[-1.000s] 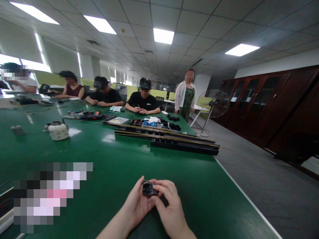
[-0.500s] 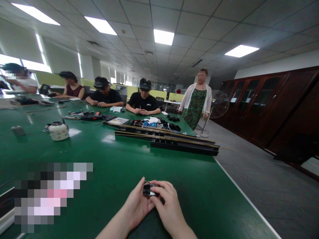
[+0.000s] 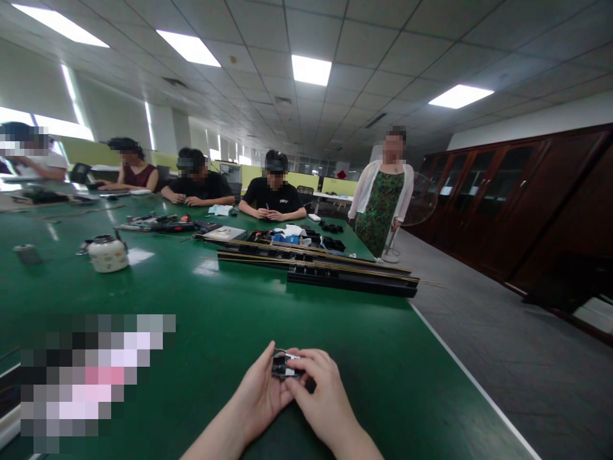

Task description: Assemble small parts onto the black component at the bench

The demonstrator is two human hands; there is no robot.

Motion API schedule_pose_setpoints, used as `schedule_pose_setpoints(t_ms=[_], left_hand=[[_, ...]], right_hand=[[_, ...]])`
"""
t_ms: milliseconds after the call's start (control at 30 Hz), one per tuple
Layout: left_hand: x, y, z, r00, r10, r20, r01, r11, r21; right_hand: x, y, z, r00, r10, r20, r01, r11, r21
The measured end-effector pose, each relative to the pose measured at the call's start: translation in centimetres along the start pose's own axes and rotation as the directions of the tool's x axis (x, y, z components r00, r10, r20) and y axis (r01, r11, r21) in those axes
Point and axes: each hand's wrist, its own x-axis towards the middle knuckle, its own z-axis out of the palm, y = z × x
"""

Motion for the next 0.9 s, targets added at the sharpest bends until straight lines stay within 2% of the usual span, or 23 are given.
schedule_pose_setpoints(t_ms=[200, 467, 800, 900], left_hand=[[0.1, 0.0, -0.2, 1.000, 0.009, -0.001, -0.009, 1.000, -0.003], [-0.2, 0.1, 0.5, 0.997, 0.063, -0.051, -0.062, 0.998, 0.020], [-0.1, 0.1, 0.3, 0.992, 0.059, -0.109, -0.055, 0.998, 0.036], [-0.1, 0.1, 0.3, 0.994, 0.053, -0.095, -0.051, 0.998, 0.027]], right_hand=[[-0.1, 0.1, 0.1, 1.000, 0.010, 0.002, -0.010, 1.000, -0.009], [-0.3, 0.4, 0.1, 1.000, -0.016, 0.000, 0.016, 0.999, 0.029], [-0.1, 0.9, 0.4, 0.997, 0.071, 0.009, -0.072, 0.997, 0.011], [-0.1, 0.9, 0.5, 0.997, 0.082, 0.001, -0.082, 0.996, 0.040]])
